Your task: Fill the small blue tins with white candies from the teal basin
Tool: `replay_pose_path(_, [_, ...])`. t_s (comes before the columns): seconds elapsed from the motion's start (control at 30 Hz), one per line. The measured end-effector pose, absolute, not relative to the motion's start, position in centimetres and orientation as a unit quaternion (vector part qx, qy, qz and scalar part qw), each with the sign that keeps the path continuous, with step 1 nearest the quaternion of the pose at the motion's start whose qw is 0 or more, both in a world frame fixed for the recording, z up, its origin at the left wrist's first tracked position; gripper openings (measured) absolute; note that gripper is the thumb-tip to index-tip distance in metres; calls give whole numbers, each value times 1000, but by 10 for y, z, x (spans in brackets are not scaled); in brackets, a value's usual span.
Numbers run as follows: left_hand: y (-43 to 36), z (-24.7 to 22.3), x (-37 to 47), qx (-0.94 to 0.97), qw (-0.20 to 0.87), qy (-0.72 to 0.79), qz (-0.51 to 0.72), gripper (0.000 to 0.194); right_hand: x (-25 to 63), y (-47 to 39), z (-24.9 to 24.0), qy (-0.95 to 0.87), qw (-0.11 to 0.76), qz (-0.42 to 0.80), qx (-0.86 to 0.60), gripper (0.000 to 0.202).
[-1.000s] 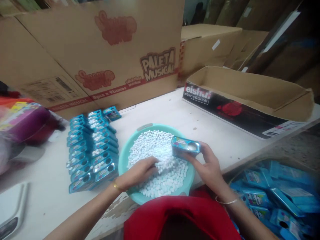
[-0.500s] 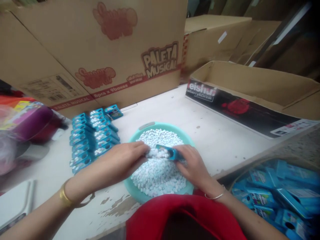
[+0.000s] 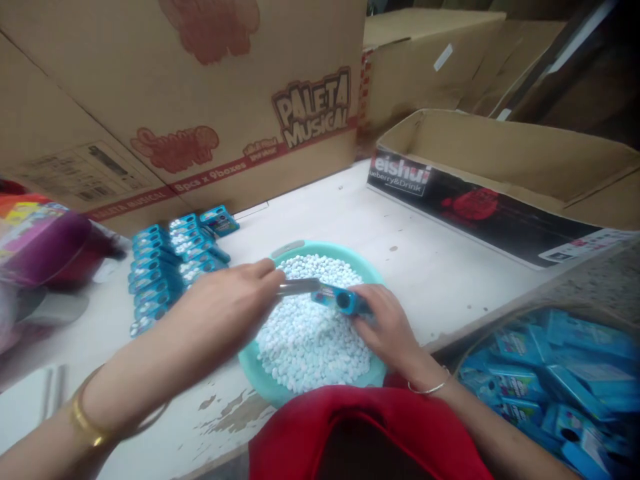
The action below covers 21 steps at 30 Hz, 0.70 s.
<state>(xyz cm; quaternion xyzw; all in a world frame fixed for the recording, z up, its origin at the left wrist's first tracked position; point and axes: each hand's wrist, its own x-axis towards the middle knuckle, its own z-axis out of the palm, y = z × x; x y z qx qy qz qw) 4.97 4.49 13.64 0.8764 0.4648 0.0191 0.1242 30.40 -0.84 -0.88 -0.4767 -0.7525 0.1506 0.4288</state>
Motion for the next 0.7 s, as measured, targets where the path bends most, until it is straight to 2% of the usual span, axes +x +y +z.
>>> replay_pose_path(0.07, [53, 105, 33, 875, 108, 469, -47, 22, 310, -7, -8, -734, 442, 158, -490, 33])
replay_pose_path(0.13, [57, 65, 28, 866, 146, 470, -85, 20, 315, -4, -7, -715, 456, 169, -503, 31])
replay_pose_path(0.23, [54, 6, 47, 866, 210, 447, -76, 20, 319, 1, -5, -688, 470, 177, -523, 28])
replay_pose_path(0.33, [47, -26, 79, 867, 260, 423, -42, 22, 319, 4, -4, -668, 476, 187, -541, 27])
replay_pose_path(0.5, [45, -18, 92, 858, 341, 385, 1, 18, 321, 4, -5, -651, 471, 214, -556, 28])
replay_pose_path(0.7, [41, 40, 53, 848, 361, 388, 32, 21, 324, 7, -7, -660, 469, 197, -553, 27])
